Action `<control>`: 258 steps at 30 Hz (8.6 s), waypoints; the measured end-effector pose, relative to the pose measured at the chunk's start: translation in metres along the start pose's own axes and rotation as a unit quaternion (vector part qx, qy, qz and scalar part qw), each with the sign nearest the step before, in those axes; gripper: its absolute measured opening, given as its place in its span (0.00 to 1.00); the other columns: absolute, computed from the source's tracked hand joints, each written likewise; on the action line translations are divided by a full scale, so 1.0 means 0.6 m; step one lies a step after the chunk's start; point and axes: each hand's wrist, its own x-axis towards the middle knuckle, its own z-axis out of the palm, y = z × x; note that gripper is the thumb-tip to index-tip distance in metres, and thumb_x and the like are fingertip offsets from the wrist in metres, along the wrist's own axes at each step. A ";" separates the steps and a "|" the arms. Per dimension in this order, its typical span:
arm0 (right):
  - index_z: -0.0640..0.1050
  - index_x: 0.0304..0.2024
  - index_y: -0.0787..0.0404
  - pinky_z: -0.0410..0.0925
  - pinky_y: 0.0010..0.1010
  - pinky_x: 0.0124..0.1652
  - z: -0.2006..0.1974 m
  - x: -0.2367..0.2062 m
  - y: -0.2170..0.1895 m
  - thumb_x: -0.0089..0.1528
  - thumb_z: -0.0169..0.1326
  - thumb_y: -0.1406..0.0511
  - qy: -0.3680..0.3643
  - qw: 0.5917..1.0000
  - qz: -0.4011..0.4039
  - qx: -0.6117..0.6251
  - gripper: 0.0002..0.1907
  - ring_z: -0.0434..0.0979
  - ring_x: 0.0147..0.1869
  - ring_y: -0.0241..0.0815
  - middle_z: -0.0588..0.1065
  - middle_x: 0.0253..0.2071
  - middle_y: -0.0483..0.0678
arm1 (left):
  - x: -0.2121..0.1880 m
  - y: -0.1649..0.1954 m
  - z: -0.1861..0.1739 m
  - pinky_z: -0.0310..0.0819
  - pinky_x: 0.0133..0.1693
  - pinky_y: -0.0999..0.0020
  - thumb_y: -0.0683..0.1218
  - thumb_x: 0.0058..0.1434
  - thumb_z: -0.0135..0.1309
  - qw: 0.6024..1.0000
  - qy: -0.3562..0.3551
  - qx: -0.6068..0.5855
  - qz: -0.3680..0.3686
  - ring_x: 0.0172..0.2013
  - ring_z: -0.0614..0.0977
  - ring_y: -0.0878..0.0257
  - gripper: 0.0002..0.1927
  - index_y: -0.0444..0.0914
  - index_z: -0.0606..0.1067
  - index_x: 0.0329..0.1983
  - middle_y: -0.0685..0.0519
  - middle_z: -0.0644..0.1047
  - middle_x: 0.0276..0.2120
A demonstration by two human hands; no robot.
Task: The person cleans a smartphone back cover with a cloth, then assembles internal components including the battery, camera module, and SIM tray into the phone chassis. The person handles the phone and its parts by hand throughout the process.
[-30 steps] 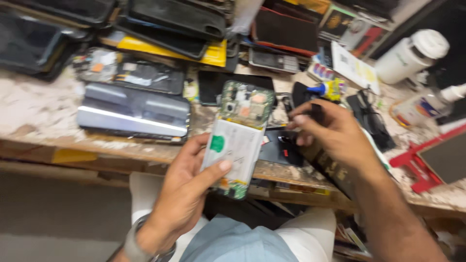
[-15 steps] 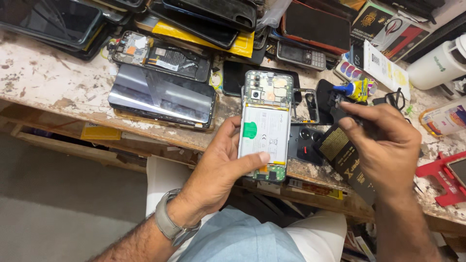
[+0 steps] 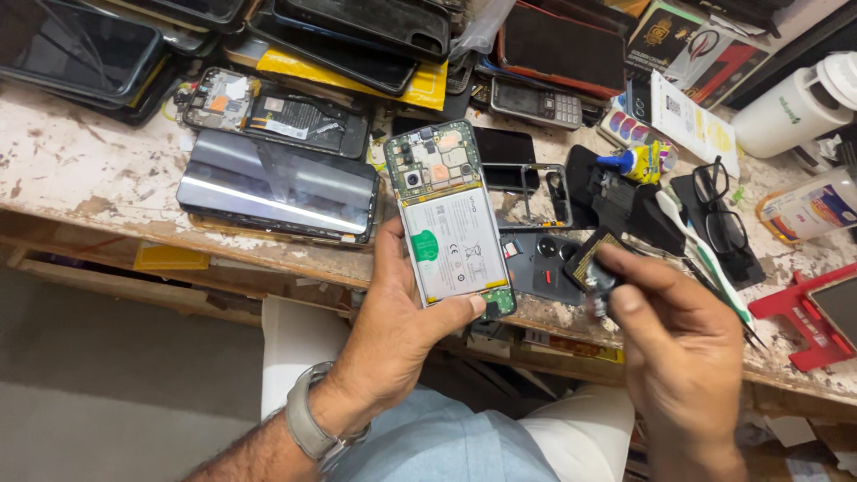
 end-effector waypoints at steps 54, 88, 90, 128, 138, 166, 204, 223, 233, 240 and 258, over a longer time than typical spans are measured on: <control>0.78 0.47 0.68 0.75 0.25 0.41 0.021 -0.026 0.019 0.59 0.58 0.76 -0.075 0.983 0.150 -0.072 0.13 0.78 0.40 0.34 0.78 0.39 0.48 | -0.020 -0.040 -0.022 0.59 0.68 0.60 0.35 0.59 0.47 0.996 -0.075 -0.050 0.003 0.68 0.67 0.57 0.41 0.37 0.43 0.74 0.43 0.64 0.66; 0.76 0.44 0.64 0.72 0.23 0.36 0.078 -0.006 -0.005 0.57 0.65 0.69 -0.140 0.923 -0.048 -0.355 0.14 0.76 0.36 0.33 0.75 0.36 0.46 | -0.018 -0.038 -0.027 0.51 0.73 0.57 0.29 0.56 0.42 0.988 -0.145 -0.053 -0.023 0.73 0.61 0.54 0.49 0.38 0.34 0.77 0.41 0.60 0.70; 0.74 0.48 0.64 0.71 0.23 0.42 0.073 -0.010 0.002 0.62 0.61 0.72 -0.094 0.970 -0.043 -0.218 0.14 0.75 0.41 0.33 0.75 0.42 0.45 | -0.018 -0.033 -0.027 0.51 0.73 0.57 0.29 0.56 0.42 0.988 -0.142 -0.051 -0.018 0.73 0.62 0.53 0.49 0.37 0.34 0.77 0.40 0.61 0.70; 0.72 0.54 0.67 0.70 0.27 0.58 0.061 -0.030 0.032 0.67 0.52 0.77 -0.093 0.988 -0.030 -0.116 0.13 0.73 0.60 0.36 0.71 0.60 0.52 | -0.023 -0.019 -0.012 0.61 0.68 0.57 0.29 0.54 0.44 0.992 -0.088 -0.086 -0.029 0.68 0.69 0.55 0.47 0.38 0.41 0.76 0.41 0.66 0.65; 0.62 0.65 0.67 0.73 0.32 0.51 0.069 -0.042 0.040 0.65 0.51 0.78 -0.068 0.995 0.036 0.065 0.27 0.77 0.53 0.40 0.73 0.52 0.55 | -0.035 -0.018 0.033 0.60 0.68 0.57 0.30 0.55 0.48 0.990 -0.033 -0.135 -0.015 0.68 0.67 0.57 0.45 0.39 0.45 0.75 0.46 0.65 0.65; 0.82 0.45 0.64 0.71 0.31 0.55 -0.003 -0.008 -0.018 0.58 0.63 0.69 -0.150 0.928 -0.114 -0.320 0.13 0.81 0.57 0.43 0.80 0.54 0.53 | -0.041 -0.022 0.005 0.77 0.49 0.72 0.44 0.67 0.54 0.967 -0.165 0.102 -0.166 0.47 0.79 0.70 0.28 0.32 0.65 0.69 0.52 0.79 0.49; 0.81 0.44 0.60 0.73 0.30 0.44 -0.012 0.051 -0.053 0.53 0.67 0.62 -0.275 0.846 -0.144 -0.434 0.18 0.79 0.47 0.40 0.77 0.43 0.47 | -0.015 -0.009 0.004 0.78 0.42 0.71 0.48 0.66 0.54 0.939 -0.173 0.261 -0.138 0.41 0.80 0.70 0.21 0.34 0.72 0.60 0.53 0.80 0.41; 0.73 0.61 0.69 0.72 0.25 0.37 -0.002 -0.074 -0.019 0.63 0.57 0.74 -0.118 0.976 0.136 -0.124 0.22 0.75 0.39 0.35 0.76 0.38 0.51 | -0.008 -0.043 0.005 0.78 0.54 0.69 0.41 0.72 0.46 0.992 -0.092 0.081 -0.026 0.52 0.80 0.66 0.20 0.31 0.65 0.65 0.50 0.78 0.53; 0.60 0.74 0.64 0.72 0.23 0.26 -0.003 -0.108 0.012 0.61 0.57 0.73 -0.256 0.919 0.301 -0.001 0.39 0.73 0.31 0.32 0.74 0.31 0.49 | -0.018 -0.035 0.031 0.76 0.54 0.68 0.42 0.74 0.44 0.985 -0.015 0.158 0.064 0.52 0.78 0.67 0.16 0.32 0.65 0.62 0.48 0.77 0.52; 0.51 0.77 0.60 0.71 0.24 0.24 0.010 -0.113 0.021 0.60 0.57 0.73 -0.263 0.907 0.328 0.034 0.46 0.72 0.30 0.31 0.74 0.32 0.49 | -0.022 -0.029 0.034 0.76 0.56 0.68 0.43 0.75 0.44 0.978 0.020 0.193 0.080 0.53 0.78 0.66 0.16 0.32 0.64 0.62 0.48 0.78 0.52; 0.80 0.51 0.66 0.68 0.26 0.42 0.011 -0.008 -0.053 0.64 0.56 0.70 -0.173 0.924 -0.137 -0.313 0.13 0.76 0.41 0.38 0.76 0.39 0.48 | -0.034 -0.006 0.036 0.78 0.45 0.69 0.44 0.70 0.47 0.974 -0.047 0.220 -0.004 0.43 0.80 0.69 0.14 0.33 0.72 0.55 0.51 0.81 0.42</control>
